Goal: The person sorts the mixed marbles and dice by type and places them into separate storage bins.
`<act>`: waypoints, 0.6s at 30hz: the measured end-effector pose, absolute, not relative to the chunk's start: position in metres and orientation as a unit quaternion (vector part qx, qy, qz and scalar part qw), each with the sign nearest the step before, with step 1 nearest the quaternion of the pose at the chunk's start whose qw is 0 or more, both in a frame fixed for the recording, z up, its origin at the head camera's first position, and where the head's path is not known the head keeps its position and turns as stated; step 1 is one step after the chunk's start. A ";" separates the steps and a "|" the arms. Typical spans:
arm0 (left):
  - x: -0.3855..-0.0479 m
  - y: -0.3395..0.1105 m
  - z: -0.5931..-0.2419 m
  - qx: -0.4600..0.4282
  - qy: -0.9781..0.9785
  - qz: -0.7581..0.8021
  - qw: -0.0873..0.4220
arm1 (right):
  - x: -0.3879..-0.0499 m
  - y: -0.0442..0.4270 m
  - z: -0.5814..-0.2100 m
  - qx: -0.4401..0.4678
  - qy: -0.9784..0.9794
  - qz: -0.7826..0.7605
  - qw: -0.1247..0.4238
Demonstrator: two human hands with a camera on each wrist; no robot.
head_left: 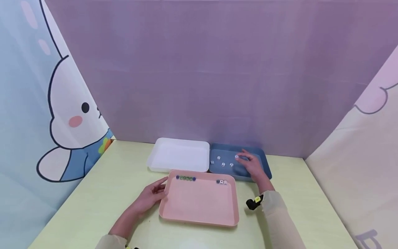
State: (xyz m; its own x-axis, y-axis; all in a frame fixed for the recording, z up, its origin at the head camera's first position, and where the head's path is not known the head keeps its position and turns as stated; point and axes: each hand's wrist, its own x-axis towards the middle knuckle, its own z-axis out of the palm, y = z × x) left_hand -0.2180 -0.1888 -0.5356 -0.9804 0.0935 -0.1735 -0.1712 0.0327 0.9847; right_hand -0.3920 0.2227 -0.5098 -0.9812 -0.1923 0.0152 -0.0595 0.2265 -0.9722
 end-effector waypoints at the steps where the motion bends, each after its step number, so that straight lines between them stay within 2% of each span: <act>1: -0.218 -0.189 -0.536 -0.027 0.711 0.696 0.096 | -0.395 0.224 -0.515 -0.079 0.781 -0.617 0.051; 4: -0.219 -0.188 -0.536 -0.025 0.712 0.695 0.097 | -0.403 0.227 -0.524 -0.080 0.783 -0.615 0.044; 18: -0.219 -0.190 -0.538 -0.016 0.718 0.690 0.095 | -0.399 0.224 -0.525 -0.089 0.797 -0.596 0.030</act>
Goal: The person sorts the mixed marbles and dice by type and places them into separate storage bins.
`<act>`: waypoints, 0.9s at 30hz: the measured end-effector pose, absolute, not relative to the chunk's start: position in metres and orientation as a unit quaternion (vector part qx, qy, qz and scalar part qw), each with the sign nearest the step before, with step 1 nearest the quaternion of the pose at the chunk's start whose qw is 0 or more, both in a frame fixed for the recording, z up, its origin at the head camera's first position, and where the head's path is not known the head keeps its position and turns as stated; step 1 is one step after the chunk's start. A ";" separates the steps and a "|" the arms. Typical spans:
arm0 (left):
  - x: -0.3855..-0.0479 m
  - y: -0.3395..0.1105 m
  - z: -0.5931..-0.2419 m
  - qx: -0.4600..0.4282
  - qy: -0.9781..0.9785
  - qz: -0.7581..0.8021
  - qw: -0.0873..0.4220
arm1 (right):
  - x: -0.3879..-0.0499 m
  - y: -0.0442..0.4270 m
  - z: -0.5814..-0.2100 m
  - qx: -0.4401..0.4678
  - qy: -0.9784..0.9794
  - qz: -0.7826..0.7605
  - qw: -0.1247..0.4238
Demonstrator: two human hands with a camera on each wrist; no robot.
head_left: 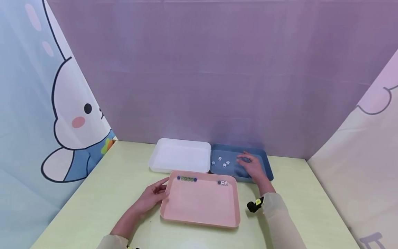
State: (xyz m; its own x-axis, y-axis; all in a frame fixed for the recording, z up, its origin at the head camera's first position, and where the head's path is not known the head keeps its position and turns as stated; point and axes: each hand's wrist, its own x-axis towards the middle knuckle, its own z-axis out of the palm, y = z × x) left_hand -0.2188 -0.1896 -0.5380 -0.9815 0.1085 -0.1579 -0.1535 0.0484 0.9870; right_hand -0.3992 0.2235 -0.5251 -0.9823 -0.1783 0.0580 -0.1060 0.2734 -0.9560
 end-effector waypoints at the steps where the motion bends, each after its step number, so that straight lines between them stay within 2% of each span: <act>1: -0.219 -0.190 -0.538 -0.016 0.718 0.690 0.094 | -0.399 0.223 -0.525 -0.089 0.797 -0.597 0.028; 12: -0.219 -0.190 -0.541 -0.020 0.719 0.689 0.092 | -0.397 0.214 -0.529 -0.122 0.851 -0.510 -0.039; 27: -0.220 -0.189 -0.538 -0.019 0.713 0.695 0.095 | -0.387 0.206 -0.511 -0.153 0.858 -0.489 -0.035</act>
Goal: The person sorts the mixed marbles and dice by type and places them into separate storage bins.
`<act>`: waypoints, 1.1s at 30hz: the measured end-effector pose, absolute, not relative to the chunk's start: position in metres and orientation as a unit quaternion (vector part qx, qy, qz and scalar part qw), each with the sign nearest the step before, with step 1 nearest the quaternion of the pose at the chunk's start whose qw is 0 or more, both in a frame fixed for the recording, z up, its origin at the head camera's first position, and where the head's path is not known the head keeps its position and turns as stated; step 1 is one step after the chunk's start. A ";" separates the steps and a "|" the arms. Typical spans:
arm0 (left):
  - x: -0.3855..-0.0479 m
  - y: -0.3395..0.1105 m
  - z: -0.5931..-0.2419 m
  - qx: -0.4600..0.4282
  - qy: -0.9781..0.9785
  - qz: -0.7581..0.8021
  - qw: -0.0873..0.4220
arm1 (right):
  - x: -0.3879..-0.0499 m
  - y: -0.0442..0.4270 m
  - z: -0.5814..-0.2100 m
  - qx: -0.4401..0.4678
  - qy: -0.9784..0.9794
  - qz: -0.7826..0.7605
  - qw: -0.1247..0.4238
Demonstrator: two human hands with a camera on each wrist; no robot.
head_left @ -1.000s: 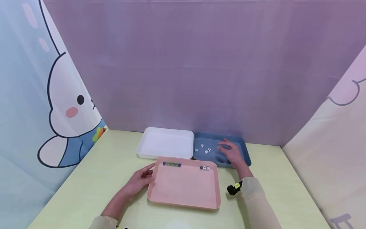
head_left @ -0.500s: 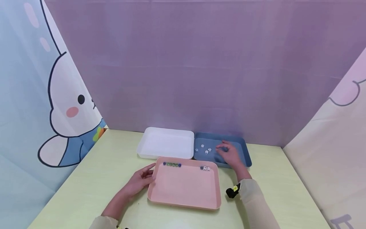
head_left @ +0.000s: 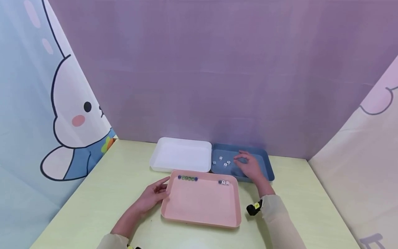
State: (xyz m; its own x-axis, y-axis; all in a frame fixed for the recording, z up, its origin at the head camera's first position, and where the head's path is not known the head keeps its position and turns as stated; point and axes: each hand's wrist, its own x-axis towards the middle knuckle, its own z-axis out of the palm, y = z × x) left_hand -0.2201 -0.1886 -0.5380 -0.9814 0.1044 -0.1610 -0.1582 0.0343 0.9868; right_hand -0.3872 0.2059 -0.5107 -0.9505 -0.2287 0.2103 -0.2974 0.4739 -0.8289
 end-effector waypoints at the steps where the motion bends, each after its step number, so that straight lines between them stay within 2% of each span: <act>1: -0.220 -0.189 -0.538 -0.019 0.714 0.694 0.094 | -0.385 0.204 -0.508 0.159 -0.859 0.485 0.035; 12: -0.221 -0.188 -0.537 -0.022 0.717 0.690 0.093 | -0.361 0.184 -0.463 0.240 -0.893 0.376 0.055; 21: -0.220 -0.189 -0.538 -0.019 0.716 0.691 0.094 | -0.331 0.165 -0.433 0.263 -0.933 0.231 0.080; 33: -0.217 -0.190 -0.535 -0.020 0.713 0.694 0.097 | -0.315 0.142 -0.443 0.245 -0.963 0.103 0.043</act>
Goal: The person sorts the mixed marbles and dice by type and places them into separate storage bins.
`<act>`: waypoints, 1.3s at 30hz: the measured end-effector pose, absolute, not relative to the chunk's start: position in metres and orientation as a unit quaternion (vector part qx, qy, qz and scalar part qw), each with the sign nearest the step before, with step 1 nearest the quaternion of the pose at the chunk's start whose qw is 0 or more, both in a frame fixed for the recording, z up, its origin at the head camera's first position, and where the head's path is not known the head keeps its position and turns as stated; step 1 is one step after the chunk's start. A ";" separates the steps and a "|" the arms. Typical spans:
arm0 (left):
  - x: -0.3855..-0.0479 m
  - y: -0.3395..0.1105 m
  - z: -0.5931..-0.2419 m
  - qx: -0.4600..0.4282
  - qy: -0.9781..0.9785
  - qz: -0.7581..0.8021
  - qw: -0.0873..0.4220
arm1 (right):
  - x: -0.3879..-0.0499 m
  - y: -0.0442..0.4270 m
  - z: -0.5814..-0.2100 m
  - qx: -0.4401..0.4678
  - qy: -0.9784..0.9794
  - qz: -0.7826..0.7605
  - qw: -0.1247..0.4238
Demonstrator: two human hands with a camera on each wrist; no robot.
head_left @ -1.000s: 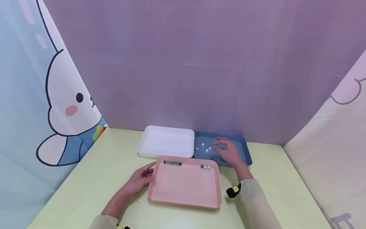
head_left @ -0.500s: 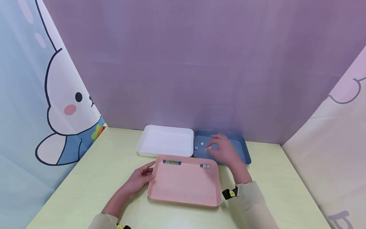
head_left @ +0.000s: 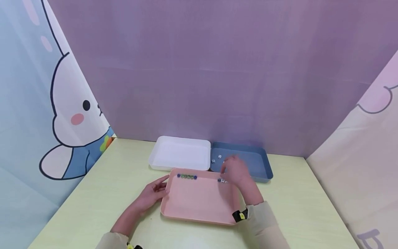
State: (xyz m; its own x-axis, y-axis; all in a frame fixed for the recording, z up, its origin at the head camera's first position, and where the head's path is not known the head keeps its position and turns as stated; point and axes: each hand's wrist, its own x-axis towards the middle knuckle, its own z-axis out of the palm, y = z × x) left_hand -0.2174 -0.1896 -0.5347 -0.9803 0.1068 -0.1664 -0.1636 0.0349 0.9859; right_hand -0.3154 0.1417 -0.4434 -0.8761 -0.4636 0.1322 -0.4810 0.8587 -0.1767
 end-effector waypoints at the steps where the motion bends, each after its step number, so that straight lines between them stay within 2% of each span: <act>1: -0.217 -0.189 -0.535 -0.020 0.712 0.695 0.099 | -0.316 0.141 -0.446 0.247 -0.963 0.098 0.039; 21: -0.215 -0.184 -0.535 -0.013 0.709 0.698 0.099 | -0.318 0.136 -0.467 0.227 -0.973 0.029 -0.012; 28: -0.214 -0.183 -0.535 -0.014 0.710 0.697 0.099 | -0.316 0.132 -0.472 0.244 -0.969 0.022 -0.019; 39: -0.216 -0.182 -0.533 -0.019 0.712 0.695 0.098 | -0.322 0.131 -0.477 0.220 -0.975 -0.039 -0.014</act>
